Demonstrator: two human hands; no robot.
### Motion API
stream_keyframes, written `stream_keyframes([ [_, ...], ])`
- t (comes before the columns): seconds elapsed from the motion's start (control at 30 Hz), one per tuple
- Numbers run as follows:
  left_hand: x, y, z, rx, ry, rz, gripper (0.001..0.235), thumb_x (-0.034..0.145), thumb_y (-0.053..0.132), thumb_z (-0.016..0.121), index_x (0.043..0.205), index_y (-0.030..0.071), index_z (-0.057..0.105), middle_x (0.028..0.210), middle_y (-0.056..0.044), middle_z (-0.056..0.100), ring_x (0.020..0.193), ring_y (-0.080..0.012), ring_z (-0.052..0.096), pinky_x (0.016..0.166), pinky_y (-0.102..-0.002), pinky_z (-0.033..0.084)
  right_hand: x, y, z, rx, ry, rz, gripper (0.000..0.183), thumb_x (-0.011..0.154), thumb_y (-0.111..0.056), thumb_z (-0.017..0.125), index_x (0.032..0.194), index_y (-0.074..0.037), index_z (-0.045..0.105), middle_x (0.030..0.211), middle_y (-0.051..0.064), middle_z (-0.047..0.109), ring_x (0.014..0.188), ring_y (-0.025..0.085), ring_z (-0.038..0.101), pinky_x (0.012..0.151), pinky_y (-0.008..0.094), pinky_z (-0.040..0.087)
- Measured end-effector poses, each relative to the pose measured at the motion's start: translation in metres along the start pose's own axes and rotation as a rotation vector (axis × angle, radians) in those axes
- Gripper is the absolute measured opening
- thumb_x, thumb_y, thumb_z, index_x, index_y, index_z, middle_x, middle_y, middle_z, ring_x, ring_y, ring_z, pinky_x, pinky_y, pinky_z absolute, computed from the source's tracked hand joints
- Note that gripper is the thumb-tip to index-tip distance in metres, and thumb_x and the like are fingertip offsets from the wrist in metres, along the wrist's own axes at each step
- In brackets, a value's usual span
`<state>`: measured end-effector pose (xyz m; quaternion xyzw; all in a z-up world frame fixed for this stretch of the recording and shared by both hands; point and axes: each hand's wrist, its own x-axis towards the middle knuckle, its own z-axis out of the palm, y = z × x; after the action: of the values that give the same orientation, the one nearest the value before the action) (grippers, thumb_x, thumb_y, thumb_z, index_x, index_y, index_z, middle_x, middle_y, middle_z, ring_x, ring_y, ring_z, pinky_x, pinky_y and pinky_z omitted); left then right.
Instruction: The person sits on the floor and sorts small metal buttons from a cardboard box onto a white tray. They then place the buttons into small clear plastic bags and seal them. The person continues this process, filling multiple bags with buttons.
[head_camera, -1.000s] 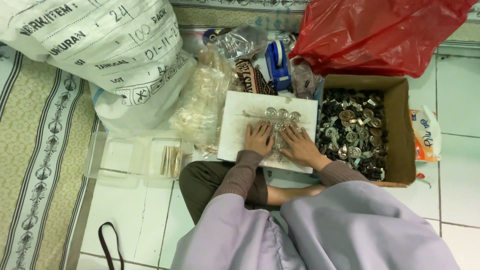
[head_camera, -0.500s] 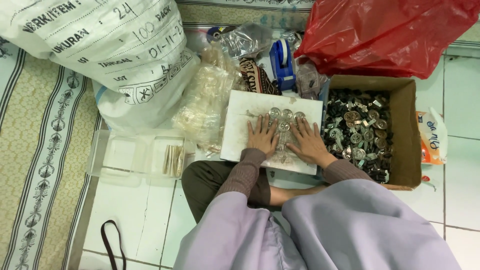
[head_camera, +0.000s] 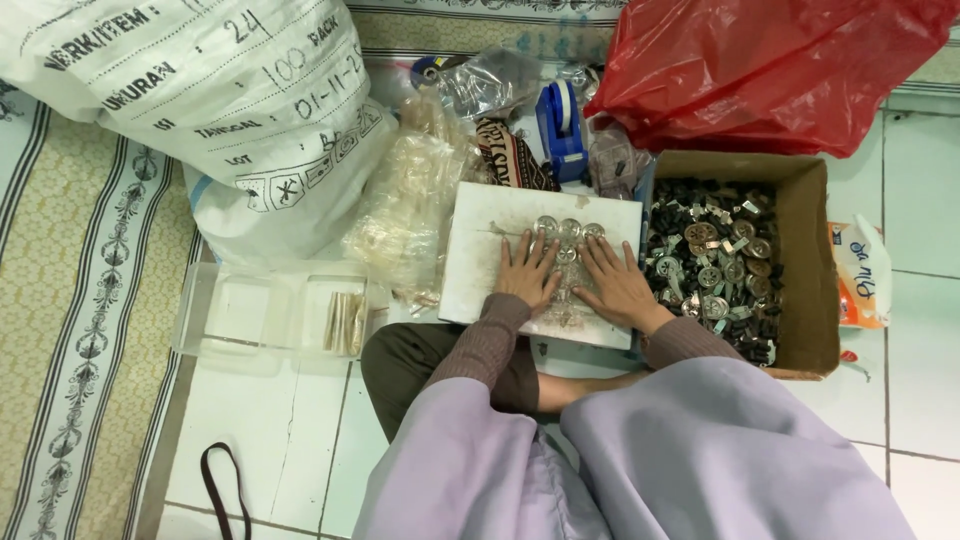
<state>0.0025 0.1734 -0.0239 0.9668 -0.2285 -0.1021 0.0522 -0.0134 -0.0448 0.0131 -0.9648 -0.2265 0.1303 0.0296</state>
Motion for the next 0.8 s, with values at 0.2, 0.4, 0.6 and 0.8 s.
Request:
stream_keyframes([
  [0.2,0.000,0.000,0.000,-0.001,0.025,0.006,0.064,0.107,0.056,0.010,0.164,0.028,0.015,0.171,-0.008,0.016,0.157,-0.0337,0.011,0.123,-0.064,0.003,-0.003,-0.003,-0.007,0.058,0.029,0.007,0.086,0.103,-0.074,0.020,0.167,-0.017,0.013,0.171,0.012,0.018,0.157,0.028,0.018,0.126,0.059,0.000],
  [0.4,0.000,-0.002,0.018,-0.087,0.195,0.016,0.063,0.107,0.053,0.022,0.163,0.023,0.022,0.167,-0.010,0.028,0.155,-0.0322,0.022,0.124,-0.062,0.011,-0.011,-0.002,-0.024,0.117,0.127,0.029,0.080,0.106,-0.064,0.028,0.165,-0.011,0.018,0.168,0.020,0.024,0.154,0.034,0.024,0.125,0.062,0.007],
  [0.6,0.009,-0.013,0.040,-0.413,0.532,-0.029,0.056,0.103,0.038,0.041,0.152,0.012,0.039,0.152,-0.016,0.045,0.146,-0.0342,0.037,0.121,-0.060,0.020,-0.028,0.031,-0.027,0.289,0.277,0.130,0.070,0.108,-0.053,0.035,0.164,-0.013,0.022,0.169,0.023,0.017,0.153,0.040,0.024,0.122,0.067,0.009],
  [0.8,0.046,0.062,0.001,-0.621,0.824,0.102,0.040,0.100,0.023,0.050,0.138,0.009,0.053,0.146,-0.018,0.048,0.138,-0.0385,0.047,0.118,-0.052,0.036,-0.064,0.072,-0.021,0.476,0.328,0.365,0.070,0.111,-0.052,0.035,0.163,-0.006,0.023,0.167,0.030,0.013,0.151,0.048,0.023,0.120,0.068,0.011],
])
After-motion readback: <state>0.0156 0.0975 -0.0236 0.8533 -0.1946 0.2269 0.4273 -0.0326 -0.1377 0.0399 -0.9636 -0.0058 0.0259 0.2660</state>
